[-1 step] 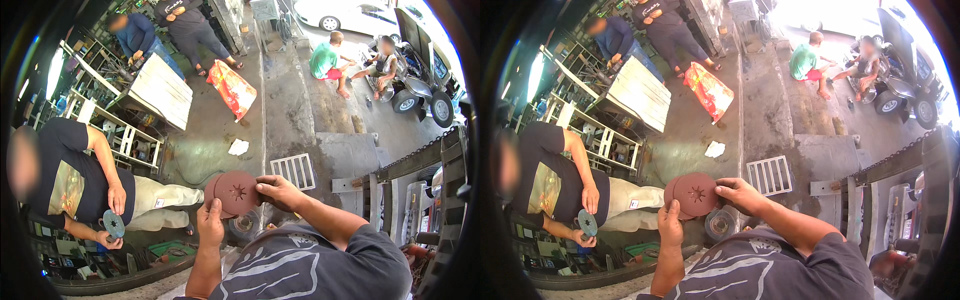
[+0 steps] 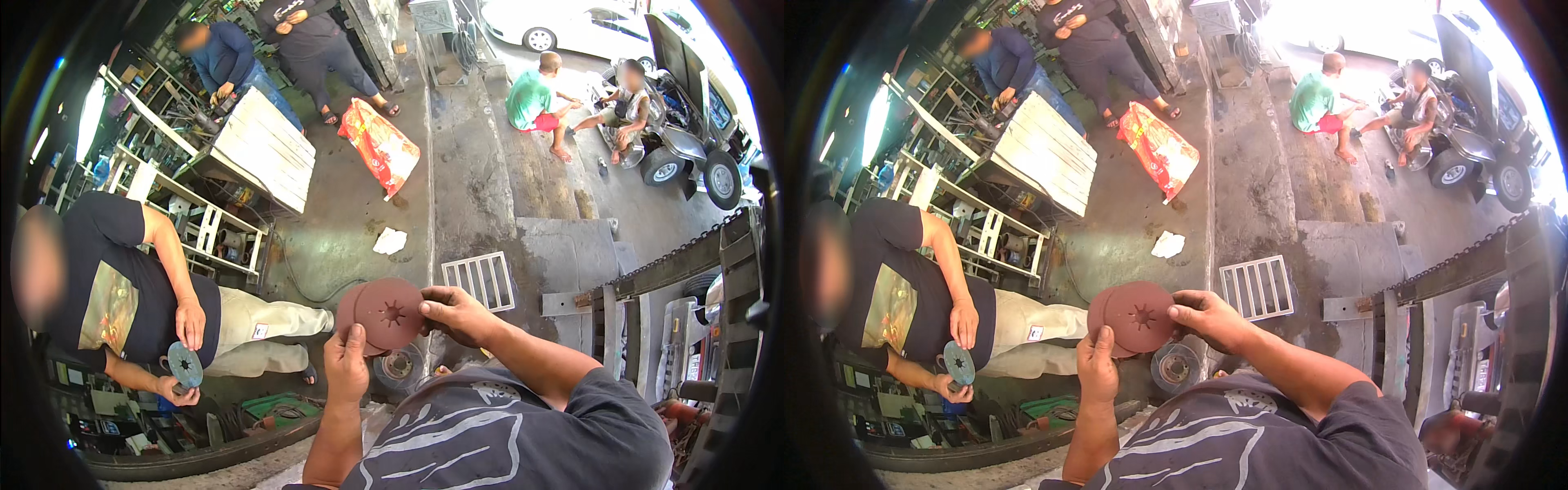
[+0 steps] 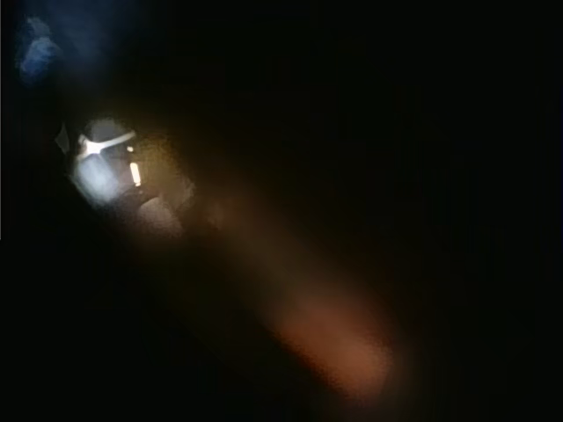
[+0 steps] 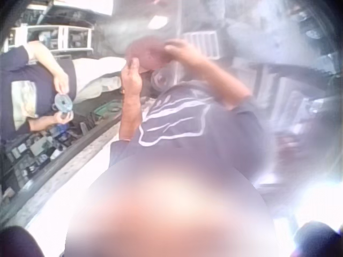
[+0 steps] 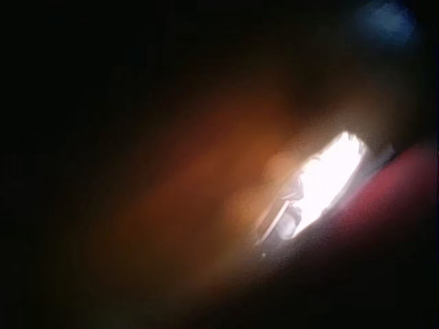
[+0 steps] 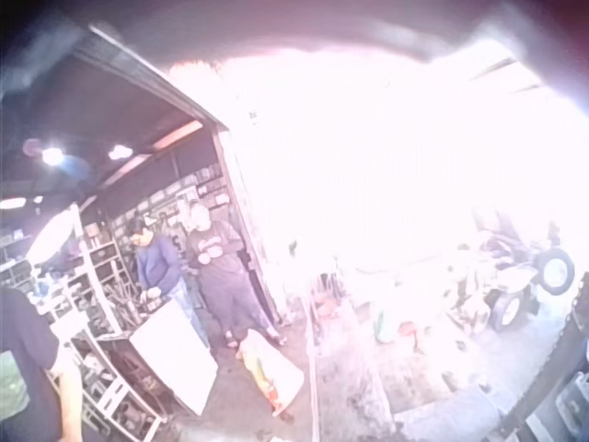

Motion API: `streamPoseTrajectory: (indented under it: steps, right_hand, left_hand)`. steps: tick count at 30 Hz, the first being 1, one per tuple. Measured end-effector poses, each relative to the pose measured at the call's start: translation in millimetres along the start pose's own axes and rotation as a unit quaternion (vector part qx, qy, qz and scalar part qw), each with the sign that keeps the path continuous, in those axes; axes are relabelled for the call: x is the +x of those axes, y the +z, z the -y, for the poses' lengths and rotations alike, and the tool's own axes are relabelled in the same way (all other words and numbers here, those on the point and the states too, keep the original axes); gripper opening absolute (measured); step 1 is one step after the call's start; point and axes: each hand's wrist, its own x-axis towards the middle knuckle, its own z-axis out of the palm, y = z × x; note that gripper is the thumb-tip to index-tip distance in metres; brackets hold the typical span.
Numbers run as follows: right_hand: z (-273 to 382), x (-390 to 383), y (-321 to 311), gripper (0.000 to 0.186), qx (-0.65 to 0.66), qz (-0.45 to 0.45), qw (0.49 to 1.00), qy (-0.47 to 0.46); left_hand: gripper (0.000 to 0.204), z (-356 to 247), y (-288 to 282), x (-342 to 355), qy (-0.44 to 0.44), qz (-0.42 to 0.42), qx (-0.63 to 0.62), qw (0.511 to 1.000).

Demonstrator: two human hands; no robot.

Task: The person uses a handheld angle grinder to smooth the surface of a brake disc. They hold the disc steady with one hand while operating the tool with the other, moving the grinder across the disc face. The person then sets the disc aside and picks up another disc to continue the process.

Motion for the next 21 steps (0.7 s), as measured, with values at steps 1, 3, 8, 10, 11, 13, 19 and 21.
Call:
streamPoseTrajectory:
  steps: [1,3,8,10,11,13,19,21]
  right_hand:
    - [1.1,-2.9,-4.3,0.047,-0.037,-0.004,0.999,-0.021]
    - [-5.6,-8.0,-14.3,0.048,-0.142,-0.087,0.986,0.018]
    - [4.2,-15.4,-36.1,0.049,0.142,-0.1,0.983,-0.053]
    - [4.1,-16.5,-47.7,0.047,0.158,-0.104,0.981,-0.052]
    - [4.2,-15.8,-46.7,0.047,0.165,-0.104,0.98,-0.048]
    - [6.8,-17.3,-45.2,0.047,0.177,-0.109,0.977,-0.042]
    - [2.5,-8.2,-42.1,0.053,0.202,-0.101,0.974,-0.007]
    - [2.6,-3.7,-37.3,0.054,0.207,-0.099,0.973,0.005]
  left_hand:
    - [0.029,2.0,4.3,-0.4,0.01,0.001,0.021,1.0]
    - [0.027,2.1,14.3,1.3,0.034,-0.016,0.059,0.998]
    - [0.025,-8.5,25.3,3.8,0.041,-0.055,0.046,0.997]
    - [0.027,-5.0,22.0,0.9,0.034,-0.065,0.03,0.997]
    - [0.027,-5.2,19.5,-2.9,0.028,-0.069,0.03,0.997]
    - [0.028,-2.8,16.4,-8.2,0.015,-0.071,0.025,0.997]
    - [0.028,1.2,17.2,-16.3,0.051,-0.101,0.079,0.99]
    - [0.027,-1.5,18.1,-19.0,0.05,-0.129,0.051,0.989]
